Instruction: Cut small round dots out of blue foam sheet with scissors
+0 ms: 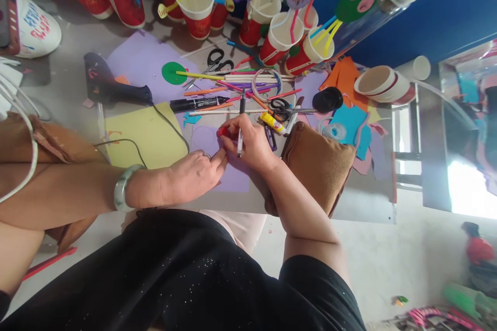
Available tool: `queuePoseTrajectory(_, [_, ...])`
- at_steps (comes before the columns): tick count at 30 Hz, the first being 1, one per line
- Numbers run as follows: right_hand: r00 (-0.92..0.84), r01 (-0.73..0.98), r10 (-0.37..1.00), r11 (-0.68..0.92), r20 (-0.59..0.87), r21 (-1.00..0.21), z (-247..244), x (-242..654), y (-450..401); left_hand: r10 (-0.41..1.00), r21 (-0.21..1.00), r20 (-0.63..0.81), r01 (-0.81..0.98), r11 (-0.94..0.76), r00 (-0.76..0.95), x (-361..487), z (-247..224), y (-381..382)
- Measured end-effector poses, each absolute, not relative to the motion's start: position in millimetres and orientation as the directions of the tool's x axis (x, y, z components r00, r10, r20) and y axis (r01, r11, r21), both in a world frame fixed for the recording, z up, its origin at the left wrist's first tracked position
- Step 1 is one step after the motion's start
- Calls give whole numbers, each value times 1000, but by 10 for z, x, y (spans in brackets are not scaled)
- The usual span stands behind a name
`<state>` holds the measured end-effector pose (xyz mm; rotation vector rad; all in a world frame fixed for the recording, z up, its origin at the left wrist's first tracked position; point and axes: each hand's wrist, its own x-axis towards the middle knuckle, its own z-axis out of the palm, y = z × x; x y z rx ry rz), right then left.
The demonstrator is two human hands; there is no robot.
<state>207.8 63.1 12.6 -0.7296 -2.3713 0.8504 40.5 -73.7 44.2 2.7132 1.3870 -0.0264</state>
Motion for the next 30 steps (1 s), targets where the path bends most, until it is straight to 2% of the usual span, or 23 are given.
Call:
queuePoseTrajectory(6, [-716, 312, 641, 649, 277, -694, 127, 2053, 603, 817, 103, -28, 814, -571, 577, 452, 317, -737])
queuePoseTrajectory(22, [-721, 333, 652, 624, 235, -707, 174, 2050, 597, 834, 57, 67, 833, -551, 547, 482, 256, -779])
queuePoseTrajectory(30, [-724, 358, 652, 636, 228, -683, 161, 2056, 596, 830, 64, 27, 828, -557, 557, 474, 266, -767])
